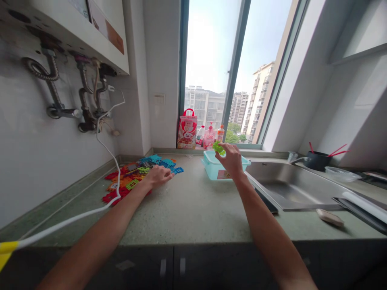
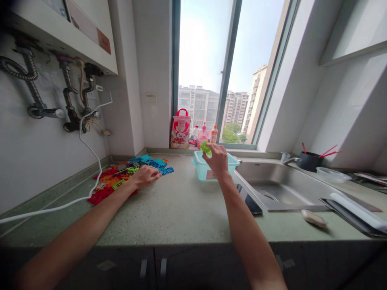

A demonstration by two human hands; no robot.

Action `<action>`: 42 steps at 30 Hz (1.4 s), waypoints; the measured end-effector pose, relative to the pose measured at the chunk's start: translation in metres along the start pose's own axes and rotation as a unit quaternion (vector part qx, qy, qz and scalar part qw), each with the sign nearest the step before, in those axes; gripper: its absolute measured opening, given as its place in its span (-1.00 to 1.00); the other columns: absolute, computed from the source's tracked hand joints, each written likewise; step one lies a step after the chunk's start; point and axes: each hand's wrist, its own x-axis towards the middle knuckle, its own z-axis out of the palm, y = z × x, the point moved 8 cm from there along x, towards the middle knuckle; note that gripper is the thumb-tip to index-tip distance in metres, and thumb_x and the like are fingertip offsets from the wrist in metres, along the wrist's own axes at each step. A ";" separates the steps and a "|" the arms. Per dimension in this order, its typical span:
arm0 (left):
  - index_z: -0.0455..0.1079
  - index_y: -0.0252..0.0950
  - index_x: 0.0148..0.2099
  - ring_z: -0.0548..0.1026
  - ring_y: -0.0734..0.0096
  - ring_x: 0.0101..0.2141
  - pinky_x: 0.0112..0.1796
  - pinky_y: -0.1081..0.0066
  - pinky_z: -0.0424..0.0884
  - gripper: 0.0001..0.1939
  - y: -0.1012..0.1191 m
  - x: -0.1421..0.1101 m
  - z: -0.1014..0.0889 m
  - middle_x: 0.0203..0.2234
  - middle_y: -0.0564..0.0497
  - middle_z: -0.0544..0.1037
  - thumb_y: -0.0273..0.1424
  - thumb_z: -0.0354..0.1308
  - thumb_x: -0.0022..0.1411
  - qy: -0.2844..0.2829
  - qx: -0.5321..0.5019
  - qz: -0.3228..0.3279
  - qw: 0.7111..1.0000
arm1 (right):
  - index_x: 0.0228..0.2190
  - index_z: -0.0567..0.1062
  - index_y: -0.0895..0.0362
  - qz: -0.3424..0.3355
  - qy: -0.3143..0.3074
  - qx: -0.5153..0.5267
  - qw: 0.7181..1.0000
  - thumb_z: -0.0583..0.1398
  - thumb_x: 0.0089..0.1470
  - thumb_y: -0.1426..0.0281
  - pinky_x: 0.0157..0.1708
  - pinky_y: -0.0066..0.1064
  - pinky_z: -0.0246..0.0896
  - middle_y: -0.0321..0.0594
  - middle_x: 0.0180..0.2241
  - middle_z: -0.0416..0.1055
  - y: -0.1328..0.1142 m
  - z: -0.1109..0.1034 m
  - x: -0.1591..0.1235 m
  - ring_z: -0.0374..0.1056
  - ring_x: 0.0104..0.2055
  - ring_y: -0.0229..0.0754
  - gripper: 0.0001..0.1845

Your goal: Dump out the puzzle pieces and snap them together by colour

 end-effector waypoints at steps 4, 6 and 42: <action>0.54 -0.21 -0.33 0.59 0.17 -0.21 -0.05 0.24 0.35 -0.49 -0.002 0.000 0.003 -0.34 -0.07 0.66 0.01 -0.03 0.43 -0.004 -0.014 0.004 1.000 | 0.02 0.59 0.06 0.069 -0.057 -0.027 0.996 0.25 0.18 0.30 0.04 -0.15 0.31 -0.05 -0.05 0.61 0.021 0.011 -0.004 0.46 -0.02 0.09 -0.62; 0.56 -0.20 -0.33 0.59 0.17 -0.22 -0.04 0.25 0.35 -0.48 -0.002 0.000 0.005 -0.34 -0.07 0.66 0.04 -0.01 0.41 -0.009 -0.020 0.008 1.000 | 0.02 0.60 0.03 0.100 -0.113 -0.038 0.988 0.26 0.17 0.27 -0.04 -0.21 0.32 -0.08 -0.11 0.63 0.025 0.020 -0.007 0.50 -0.07 0.07 -0.62; 0.63 -0.28 -0.21 0.58 -0.10 -0.08 -0.06 0.13 0.43 -0.60 -0.093 -0.027 -0.049 -0.16 -0.31 0.67 -0.15 0.05 0.33 0.027 0.135 -0.286 0.948 | -0.12 0.71 0.16 0.184 -0.423 -0.157 0.873 -0.11 0.36 0.05 -0.04 -0.12 0.32 0.20 -0.02 0.59 0.038 0.056 -0.035 0.51 0.04 0.24 -0.30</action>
